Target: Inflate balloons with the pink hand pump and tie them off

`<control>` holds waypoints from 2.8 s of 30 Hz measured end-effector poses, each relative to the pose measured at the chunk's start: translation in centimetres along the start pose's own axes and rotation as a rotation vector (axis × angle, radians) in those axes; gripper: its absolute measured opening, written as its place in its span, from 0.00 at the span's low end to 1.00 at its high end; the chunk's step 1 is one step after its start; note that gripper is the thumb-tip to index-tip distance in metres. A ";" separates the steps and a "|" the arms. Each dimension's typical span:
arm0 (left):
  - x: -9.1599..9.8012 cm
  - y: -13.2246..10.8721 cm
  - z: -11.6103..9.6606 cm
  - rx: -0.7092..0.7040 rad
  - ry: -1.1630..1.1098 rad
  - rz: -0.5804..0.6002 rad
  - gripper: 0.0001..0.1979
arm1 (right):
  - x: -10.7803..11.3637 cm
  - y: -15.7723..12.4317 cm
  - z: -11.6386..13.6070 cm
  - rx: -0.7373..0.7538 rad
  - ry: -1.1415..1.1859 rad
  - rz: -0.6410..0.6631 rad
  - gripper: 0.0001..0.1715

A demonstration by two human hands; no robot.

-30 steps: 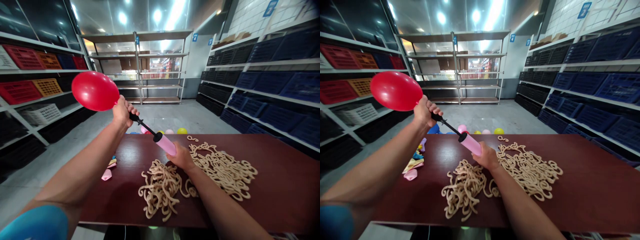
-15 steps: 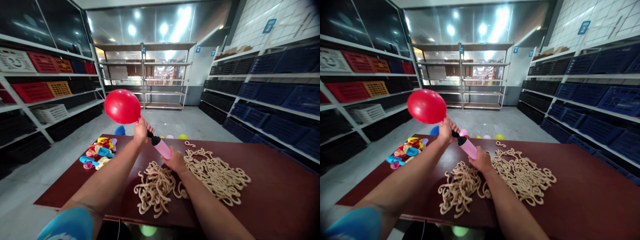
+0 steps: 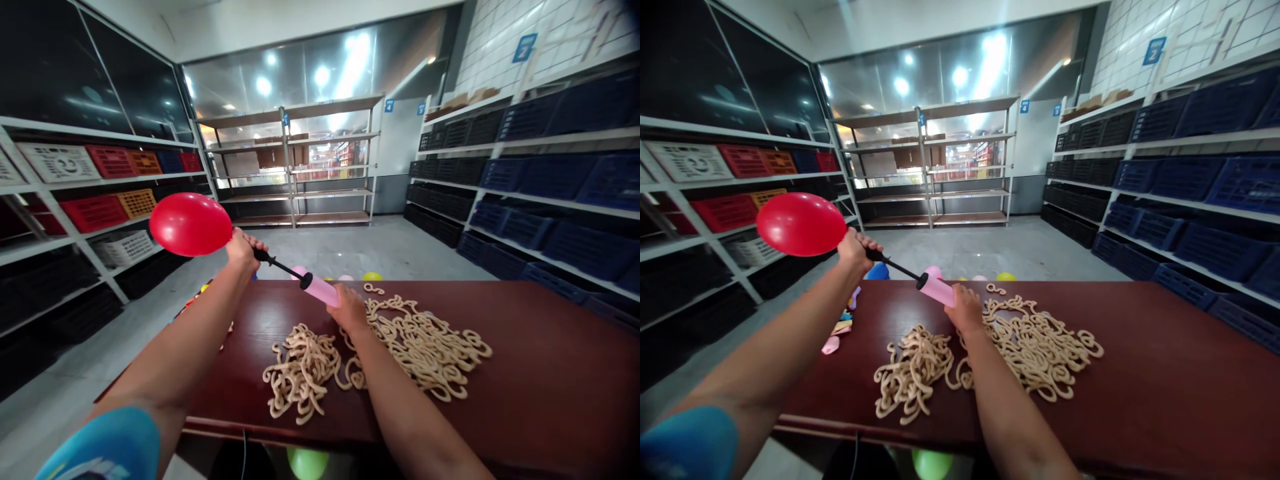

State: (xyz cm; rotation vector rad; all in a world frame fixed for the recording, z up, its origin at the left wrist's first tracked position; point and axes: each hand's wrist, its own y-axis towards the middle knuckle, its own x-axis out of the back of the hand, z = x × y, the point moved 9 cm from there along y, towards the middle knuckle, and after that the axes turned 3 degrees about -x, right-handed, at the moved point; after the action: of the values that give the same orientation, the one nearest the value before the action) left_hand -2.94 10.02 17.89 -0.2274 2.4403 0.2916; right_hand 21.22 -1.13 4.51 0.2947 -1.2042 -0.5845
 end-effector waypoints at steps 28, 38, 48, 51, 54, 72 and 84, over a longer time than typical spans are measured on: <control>-1.1 -1.4 -1.3 -0.069 -0.029 0.030 0.20 | -1.9 0.3 -1.8 -0.054 0.068 0.040 0.21; -1.3 -3.5 2.9 -0.104 -0.069 0.087 0.23 | -2.6 0.1 -3.2 -0.095 0.069 0.043 0.22; -1.1 -6.6 9.3 0.030 -0.070 0.051 0.25 | -2.5 -0.1 -1.6 -0.037 0.068 0.054 0.22; -1.2 -5.1 6.5 0.017 -0.057 0.064 0.25 | -2.4 0.0 -1.5 -0.031 0.086 0.024 0.22; -0.9 -3.4 2.6 -0.020 -0.058 0.056 0.25 | -2.5 0.1 -1.5 -0.022 0.104 0.008 0.21; -3.5 -7.7 9.1 0.028 -0.084 0.125 0.27 | -0.9 -0.2 -1.7 -0.055 0.136 -0.009 0.21; -1.3 -3.8 -1.3 -0.094 -0.091 0.092 0.24 | -1.1 0.1 -1.3 -0.002 0.167 -0.035 0.21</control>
State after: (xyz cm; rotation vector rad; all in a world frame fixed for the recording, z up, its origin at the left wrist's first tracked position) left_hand -1.86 6.15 19.16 -0.1395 2.3532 0.4490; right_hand 22.20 -0.55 3.20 0.3565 -1.0397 -0.5797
